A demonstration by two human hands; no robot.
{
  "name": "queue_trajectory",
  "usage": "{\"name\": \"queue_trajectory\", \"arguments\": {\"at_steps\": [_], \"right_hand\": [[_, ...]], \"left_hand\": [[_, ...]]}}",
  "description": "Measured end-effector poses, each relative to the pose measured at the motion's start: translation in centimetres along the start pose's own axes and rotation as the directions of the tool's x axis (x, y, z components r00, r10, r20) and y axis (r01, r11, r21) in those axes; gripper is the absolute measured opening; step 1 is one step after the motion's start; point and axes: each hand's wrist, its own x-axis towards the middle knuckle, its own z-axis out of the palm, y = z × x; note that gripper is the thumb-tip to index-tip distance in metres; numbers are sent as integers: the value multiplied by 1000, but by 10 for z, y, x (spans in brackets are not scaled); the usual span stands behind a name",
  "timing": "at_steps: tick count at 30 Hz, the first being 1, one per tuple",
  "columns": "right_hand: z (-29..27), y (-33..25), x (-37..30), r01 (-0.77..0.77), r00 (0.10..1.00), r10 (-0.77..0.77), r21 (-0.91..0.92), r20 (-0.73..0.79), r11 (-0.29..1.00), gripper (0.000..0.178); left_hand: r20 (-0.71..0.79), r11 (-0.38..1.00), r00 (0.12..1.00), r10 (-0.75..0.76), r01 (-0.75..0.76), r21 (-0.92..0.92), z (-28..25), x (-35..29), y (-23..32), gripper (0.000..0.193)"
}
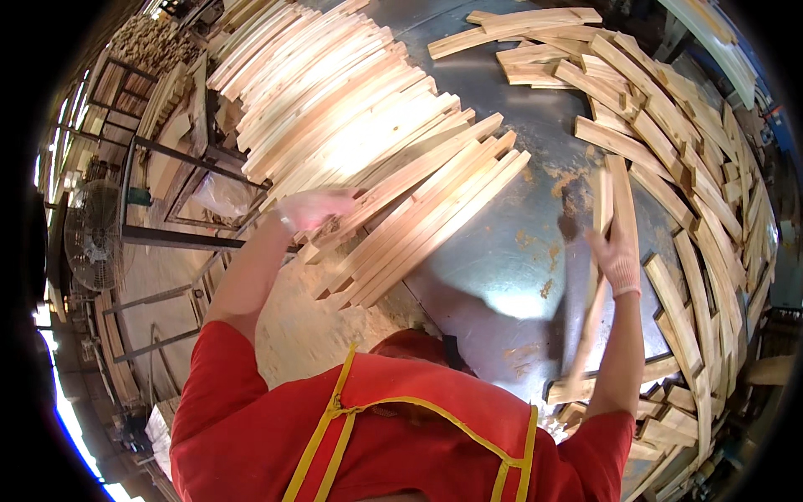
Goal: The person repeatedly picks up small wooden planks from a large pile on a metal table and stacks them neatly on the left side. The person handles the planks one at a time or in small groups, organizing them into a growing stack while another person works in the background.
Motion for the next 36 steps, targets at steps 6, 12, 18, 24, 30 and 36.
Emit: {"name": "queue_trajectory", "arguments": {"at_steps": [6, 12, 18, 24, 30, 36], "right_hand": [[89, -57, -5, -372, 921, 332, 720, 205, 586, 56], [186, -205, -50, -441, 886, 114, 739, 450, 509, 45], [103, -194, -106, 292, 923, -226, 186, -311, 938, 82], [12, -167, -235, 352, 898, -438, -661, 39, 663, 87], [27, -72, -399, -408, 909, 414, 101, -45, 907, 78], [112, 46, -583, -7, -141, 981, 991, -135, 135, 64]], "left_hand": [[163, 950, 970, 182, -131, -283, 5, -21, 24, 56], [189, 847, 914, 360, -234, -477, 6, -65, 2, 59], [73, 227, 820, 568, -242, 943, 37, -53, 18, 53], [689, -596, 523, 502, -369, 714, 104, -42, 50, 55], [623, -609, -69, 779, -315, 728, 230, 54, 96, 74], [440, -201, 457, 773, -481, 853, 397, 167, 117, 83]]}}
